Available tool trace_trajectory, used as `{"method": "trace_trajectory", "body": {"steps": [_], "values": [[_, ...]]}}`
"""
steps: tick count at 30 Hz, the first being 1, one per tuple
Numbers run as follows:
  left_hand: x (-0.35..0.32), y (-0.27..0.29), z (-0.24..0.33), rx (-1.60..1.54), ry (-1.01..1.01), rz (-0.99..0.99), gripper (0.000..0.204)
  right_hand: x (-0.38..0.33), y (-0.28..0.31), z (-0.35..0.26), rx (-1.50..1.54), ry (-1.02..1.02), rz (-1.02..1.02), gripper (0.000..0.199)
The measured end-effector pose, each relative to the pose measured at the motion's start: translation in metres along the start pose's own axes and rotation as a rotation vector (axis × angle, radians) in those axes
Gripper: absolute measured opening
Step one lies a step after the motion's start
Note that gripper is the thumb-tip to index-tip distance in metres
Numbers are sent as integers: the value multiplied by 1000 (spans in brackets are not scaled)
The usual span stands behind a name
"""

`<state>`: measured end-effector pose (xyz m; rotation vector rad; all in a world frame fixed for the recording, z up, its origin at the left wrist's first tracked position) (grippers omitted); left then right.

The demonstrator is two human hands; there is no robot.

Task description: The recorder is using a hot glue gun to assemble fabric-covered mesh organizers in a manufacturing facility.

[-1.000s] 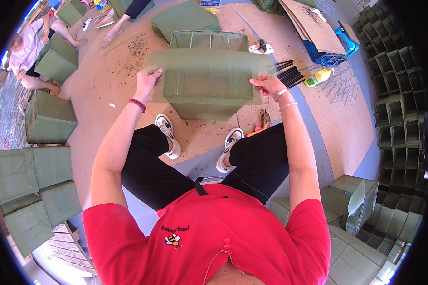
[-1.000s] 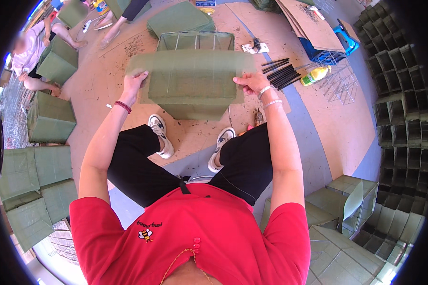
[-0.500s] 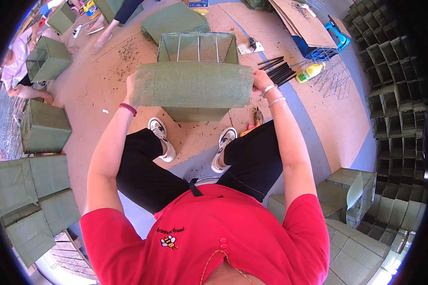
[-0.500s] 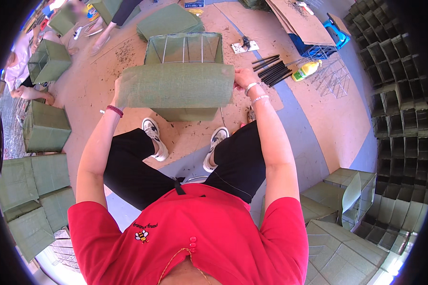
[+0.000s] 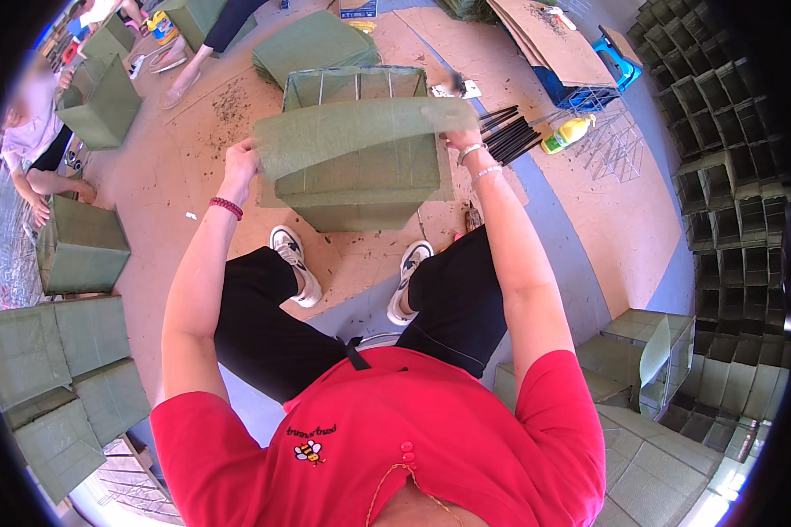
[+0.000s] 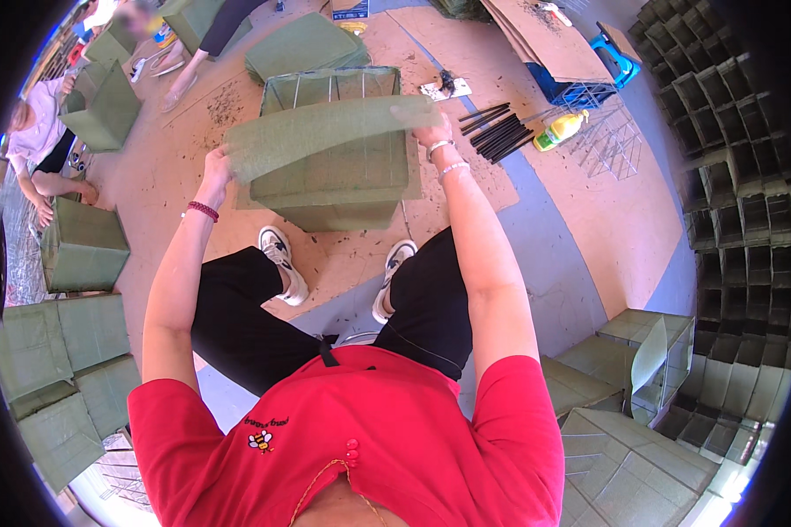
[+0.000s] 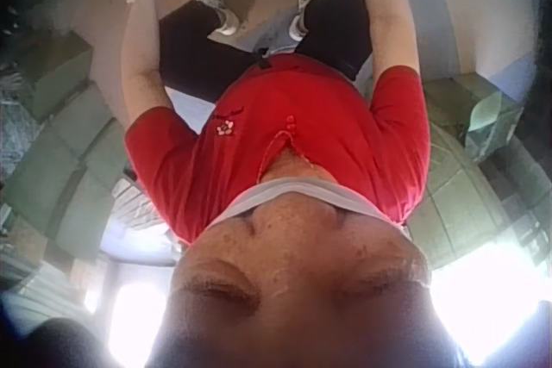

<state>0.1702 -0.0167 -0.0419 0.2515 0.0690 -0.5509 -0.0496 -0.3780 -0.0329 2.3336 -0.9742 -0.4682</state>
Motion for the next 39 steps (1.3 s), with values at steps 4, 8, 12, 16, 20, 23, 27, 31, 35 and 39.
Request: {"method": "trace_trajectory", "body": {"steps": [4,8,12,16,20,23,27,31,35,39], "values": [[10,-7,-5,97,50,-68,17,1,7,28,176,-308,32,40],[15,-9,4,75,34,-75,20,5,7,33,217,-348,45,67],[22,-4,27,140,-133,32,27,6,8,26,207,-329,91,73],[38,-13,33,62,-127,76,30,14,7,35,222,-325,111,73],[58,-8,22,-31,-112,124,29,11,-3,28,228,-328,54,46],[74,-18,20,-196,-125,117,29,24,-4,37,249,-332,3,44],[82,-18,32,-110,-153,135,23,20,2,37,257,-375,120,46],[89,-19,29,-104,-93,150,19,24,7,29,312,-380,111,51],[95,-18,20,-186,-50,234,18,36,8,26,307,-409,124,64],[102,-20,16,-195,-64,269,17,44,9,21,323,-378,163,62]]}}
Point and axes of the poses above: each hand's wrist, its own x-axis towards the middle knuckle, its own y-axis out of the back of the hand, z = x × y, the point moved 10 cm from there along x, towards the middle knuckle, and after that the axes turned 8 degrees about -y, right-handed, at the moved point
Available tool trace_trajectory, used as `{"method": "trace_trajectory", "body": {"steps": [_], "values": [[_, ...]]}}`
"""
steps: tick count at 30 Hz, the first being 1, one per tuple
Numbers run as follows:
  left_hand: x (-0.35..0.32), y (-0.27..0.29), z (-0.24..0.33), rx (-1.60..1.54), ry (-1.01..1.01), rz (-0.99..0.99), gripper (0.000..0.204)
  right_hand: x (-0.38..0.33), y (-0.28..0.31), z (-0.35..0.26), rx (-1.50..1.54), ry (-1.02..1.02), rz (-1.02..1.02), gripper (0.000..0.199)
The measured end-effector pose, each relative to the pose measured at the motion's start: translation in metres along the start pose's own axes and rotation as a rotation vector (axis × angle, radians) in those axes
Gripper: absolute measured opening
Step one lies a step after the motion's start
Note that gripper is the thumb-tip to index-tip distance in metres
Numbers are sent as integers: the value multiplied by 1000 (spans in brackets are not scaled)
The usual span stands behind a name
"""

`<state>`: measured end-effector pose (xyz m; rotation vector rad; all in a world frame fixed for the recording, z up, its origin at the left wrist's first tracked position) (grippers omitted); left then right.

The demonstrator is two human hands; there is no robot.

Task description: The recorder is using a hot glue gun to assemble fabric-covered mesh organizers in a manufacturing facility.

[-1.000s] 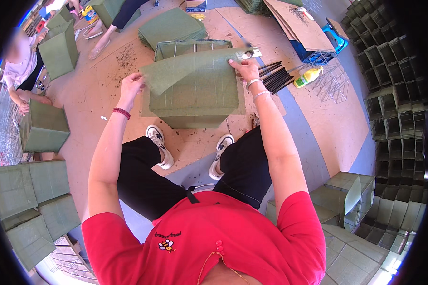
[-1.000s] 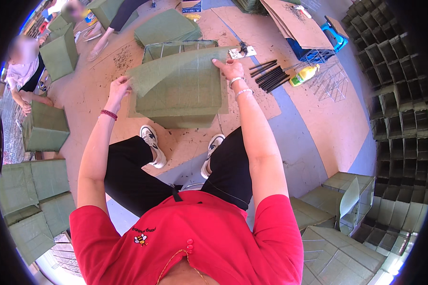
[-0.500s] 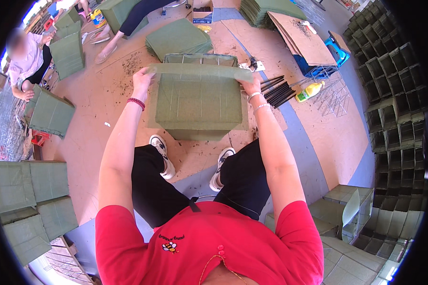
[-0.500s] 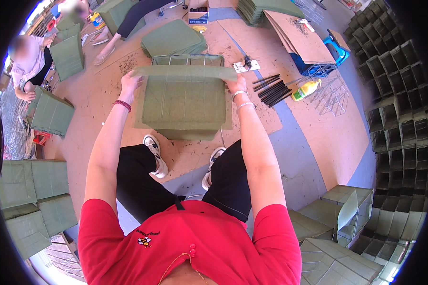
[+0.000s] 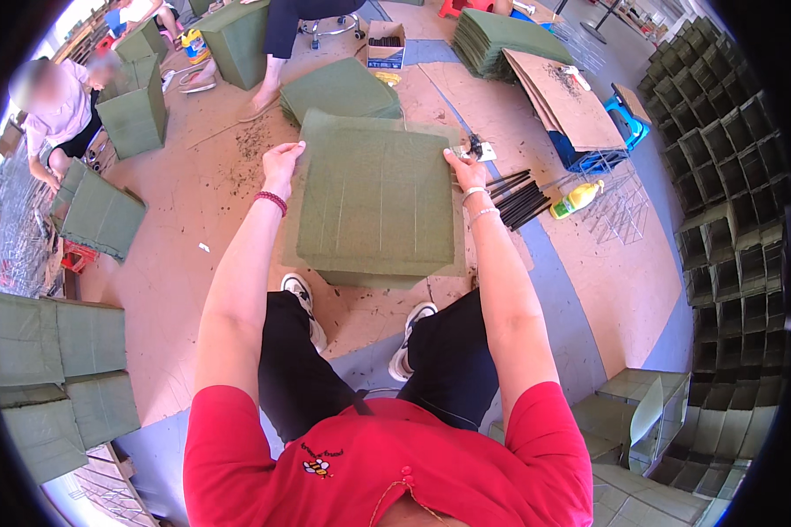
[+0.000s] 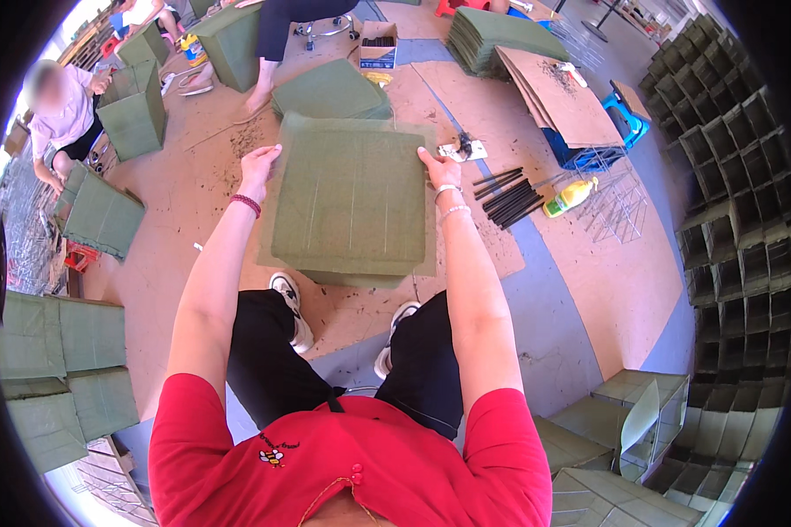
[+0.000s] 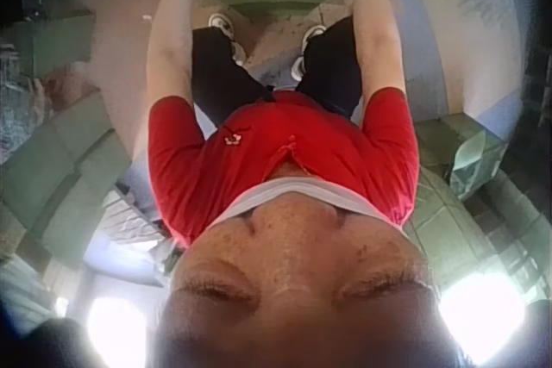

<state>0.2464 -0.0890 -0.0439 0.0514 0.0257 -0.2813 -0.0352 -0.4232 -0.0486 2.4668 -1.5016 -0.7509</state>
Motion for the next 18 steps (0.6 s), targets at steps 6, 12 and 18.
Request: {"method": "trace_trajectory", "body": {"steps": [6,12,18], "values": [[10,6,-16,9,14,23,17,10,-4,6,-51,4,-5,63],[6,1,-23,-10,52,-22,17,8,10,-5,-188,194,178,70],[3,-9,-20,-56,107,-111,23,1,18,-18,-283,250,214,76]]}}
Point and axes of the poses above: each hand's wrist, its own x-axis towards the middle knuckle, its own y-axis out of the back of the hand, z = x × y, the point moved 10 cm from there along x, towards the middle knuckle, and after that the axes turned 8 degrees about -y, right-handed, at the moved point
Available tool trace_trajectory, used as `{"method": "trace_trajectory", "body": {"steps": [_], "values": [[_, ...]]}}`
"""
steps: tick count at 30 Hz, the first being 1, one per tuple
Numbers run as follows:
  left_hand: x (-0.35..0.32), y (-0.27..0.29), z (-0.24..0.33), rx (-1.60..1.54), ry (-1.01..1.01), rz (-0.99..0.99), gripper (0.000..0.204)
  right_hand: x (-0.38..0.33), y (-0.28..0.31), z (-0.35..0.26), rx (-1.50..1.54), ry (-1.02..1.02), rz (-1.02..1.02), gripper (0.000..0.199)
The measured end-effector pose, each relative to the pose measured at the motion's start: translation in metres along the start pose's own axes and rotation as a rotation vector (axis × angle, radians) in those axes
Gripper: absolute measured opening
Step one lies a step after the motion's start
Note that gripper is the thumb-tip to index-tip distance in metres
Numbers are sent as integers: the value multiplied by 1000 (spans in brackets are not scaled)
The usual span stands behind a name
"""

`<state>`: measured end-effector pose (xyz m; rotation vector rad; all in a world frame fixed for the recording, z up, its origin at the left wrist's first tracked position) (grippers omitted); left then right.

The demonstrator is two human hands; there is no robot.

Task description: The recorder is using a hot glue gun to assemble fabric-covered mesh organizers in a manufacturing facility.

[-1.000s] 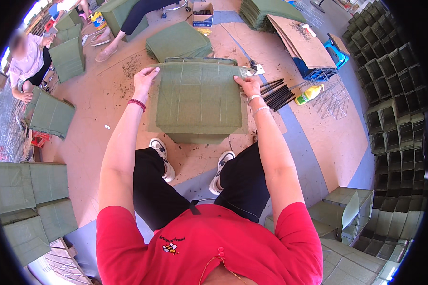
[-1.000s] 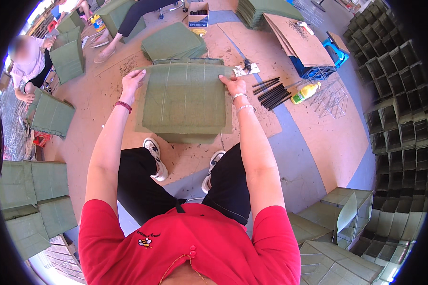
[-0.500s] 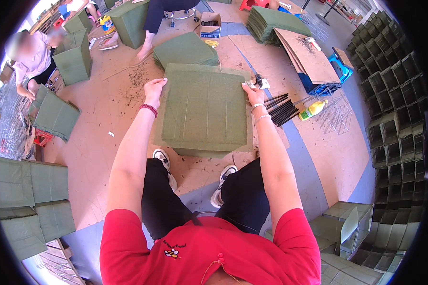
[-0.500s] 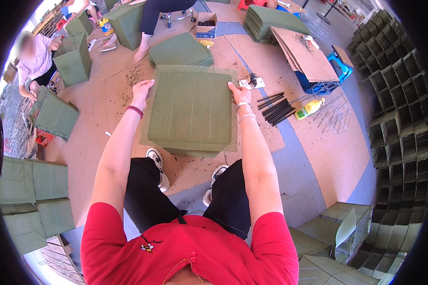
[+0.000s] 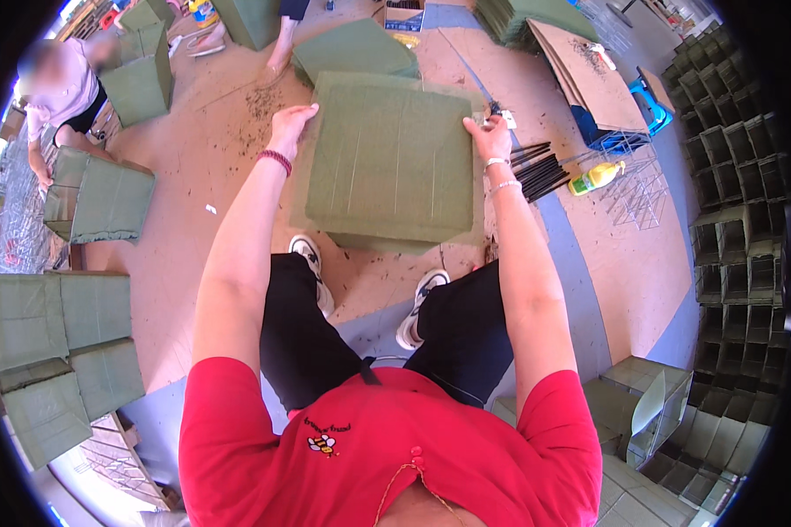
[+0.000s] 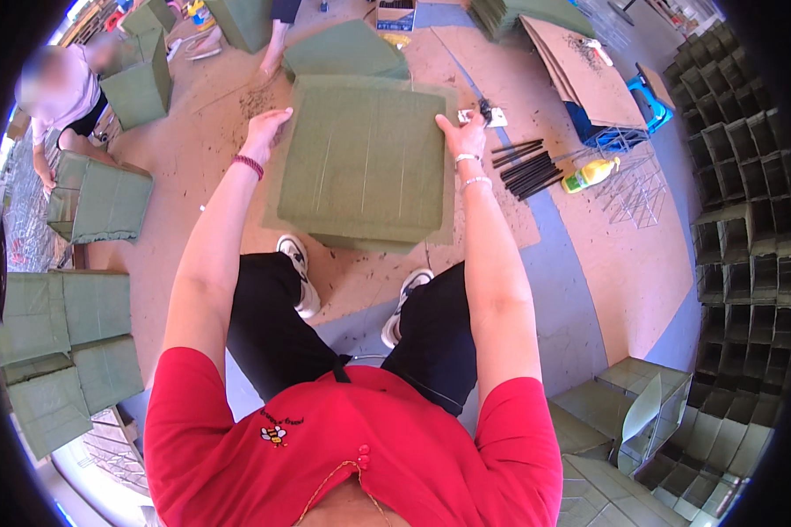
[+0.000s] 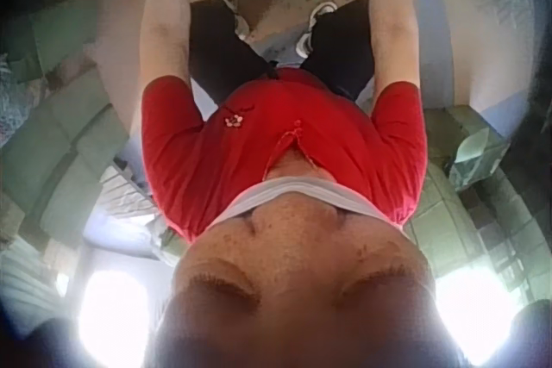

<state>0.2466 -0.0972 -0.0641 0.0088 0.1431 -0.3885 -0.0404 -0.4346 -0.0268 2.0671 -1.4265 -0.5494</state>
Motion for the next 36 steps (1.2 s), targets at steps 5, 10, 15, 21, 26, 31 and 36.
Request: {"method": "trace_trajectory", "body": {"steps": [5,10,15,21,26,31,36], "values": [[-11,22,44,582,-392,108,38,-41,16,-56,-242,362,156,73],[-52,-27,88,992,-931,-95,46,-72,-7,-80,-436,744,67,64],[-52,-36,53,1172,-852,-343,48,-73,-30,-65,-496,711,-69,61],[-49,-30,49,1140,-787,-321,54,-59,-20,-57,-309,563,-70,60],[-48,-29,27,964,-521,-395,59,-52,-26,-33,-150,452,-208,62],[-51,-28,38,1022,-487,-353,59,-55,-25,-30,-106,369,-253,62],[-84,-76,112,1461,-1149,-74,53,-52,-16,-29,-75,366,-244,62]]}}
Point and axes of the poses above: each hand's wrist, its own x-axis towards the middle knuckle, its own y-axis out of the back of the hand, z = x × y, the point moved 10 cm from there along x, towards the middle knuckle, and after that the axes turned 8 degrees about -y, right-handed, at the moved point
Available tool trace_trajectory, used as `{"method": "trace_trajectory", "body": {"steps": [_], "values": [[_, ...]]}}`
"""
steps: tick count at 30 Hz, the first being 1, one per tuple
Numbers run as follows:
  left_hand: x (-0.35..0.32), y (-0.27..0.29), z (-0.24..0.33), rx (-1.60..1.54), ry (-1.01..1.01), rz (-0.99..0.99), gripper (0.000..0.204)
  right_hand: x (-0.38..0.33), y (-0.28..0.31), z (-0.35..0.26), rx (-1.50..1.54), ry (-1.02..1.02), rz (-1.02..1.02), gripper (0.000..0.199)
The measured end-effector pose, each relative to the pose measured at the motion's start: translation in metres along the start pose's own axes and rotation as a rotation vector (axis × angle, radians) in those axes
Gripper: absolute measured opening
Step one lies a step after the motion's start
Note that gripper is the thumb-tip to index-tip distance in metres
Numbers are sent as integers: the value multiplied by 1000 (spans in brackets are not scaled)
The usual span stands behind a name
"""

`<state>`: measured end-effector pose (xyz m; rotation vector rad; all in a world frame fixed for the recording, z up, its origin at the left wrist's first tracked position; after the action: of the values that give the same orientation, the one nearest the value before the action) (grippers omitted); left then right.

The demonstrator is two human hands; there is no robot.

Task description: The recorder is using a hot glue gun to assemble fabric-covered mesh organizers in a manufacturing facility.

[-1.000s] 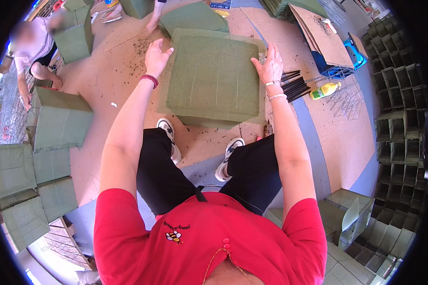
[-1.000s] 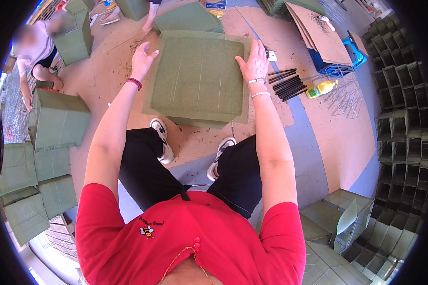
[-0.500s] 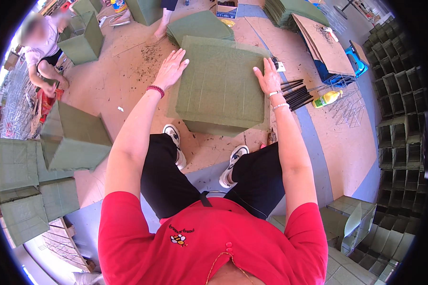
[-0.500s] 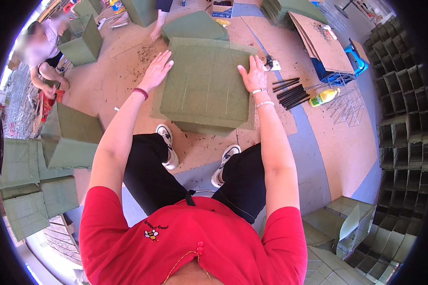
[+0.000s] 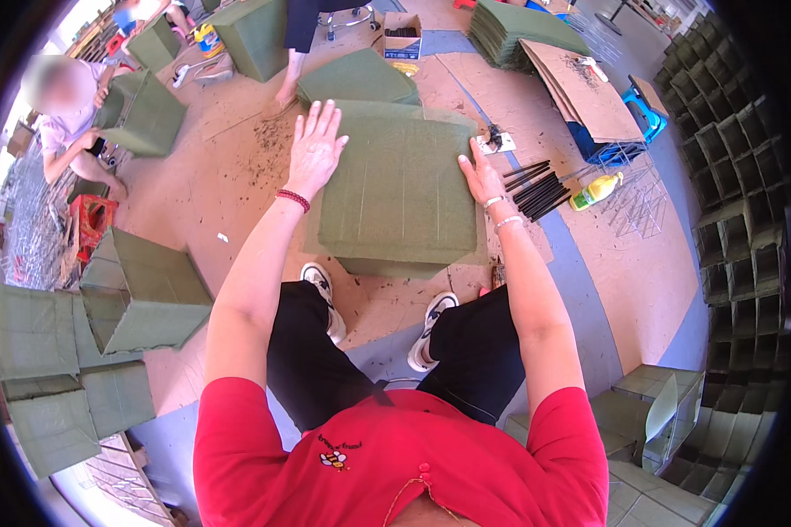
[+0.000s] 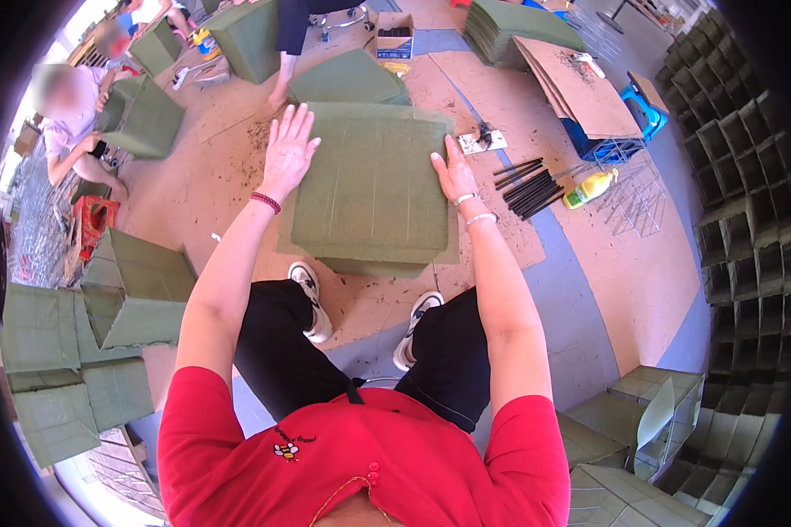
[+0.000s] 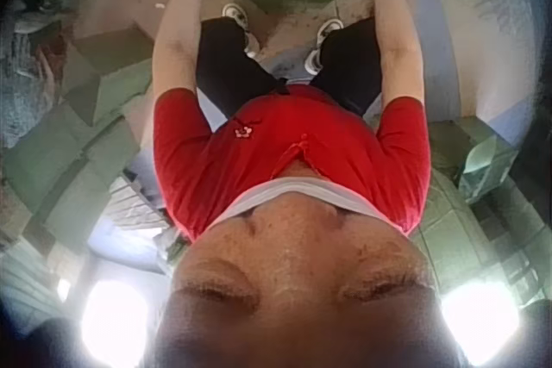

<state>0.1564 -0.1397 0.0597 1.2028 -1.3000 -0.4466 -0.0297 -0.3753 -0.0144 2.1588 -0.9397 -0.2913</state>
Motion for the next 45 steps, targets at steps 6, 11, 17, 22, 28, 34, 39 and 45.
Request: {"method": "trace_trajectory", "body": {"steps": [6,11,17,22,28,34,39,45], "values": [[11,-50,0,-211,-29,-138,52,0,-11,1,35,-31,-48,61],[15,-64,-13,-498,81,-72,48,0,-14,24,106,-162,-68,67],[13,-75,-39,-871,258,106,32,3,-27,28,215,-154,-115,66],[-8,-88,-68,-930,431,144,30,10,-41,0,306,-100,-161,65],[-79,-87,-99,-898,827,266,29,68,-75,-33,240,32,-449,69],[-93,-55,-88,-807,860,312,31,69,-83,-41,156,82,-639,70],[-79,-44,-86,-507,705,178,30,55,-17,1,185,54,-360,68],[-72,-38,-100,-385,545,126,25,-88,-29,73,602,-500,-684,60]]}}
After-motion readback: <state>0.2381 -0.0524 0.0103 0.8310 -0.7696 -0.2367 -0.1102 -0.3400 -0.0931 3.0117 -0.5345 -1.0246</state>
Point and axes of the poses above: each hand's wrist, its own x-axis towards the middle knuckle, its own y-axis out of the back of the hand, z = x × y, the point moved 10 cm from there along x, towards the middle knuckle, and after that the axes turned 8 degrees about -y, right-handed, at the moved point
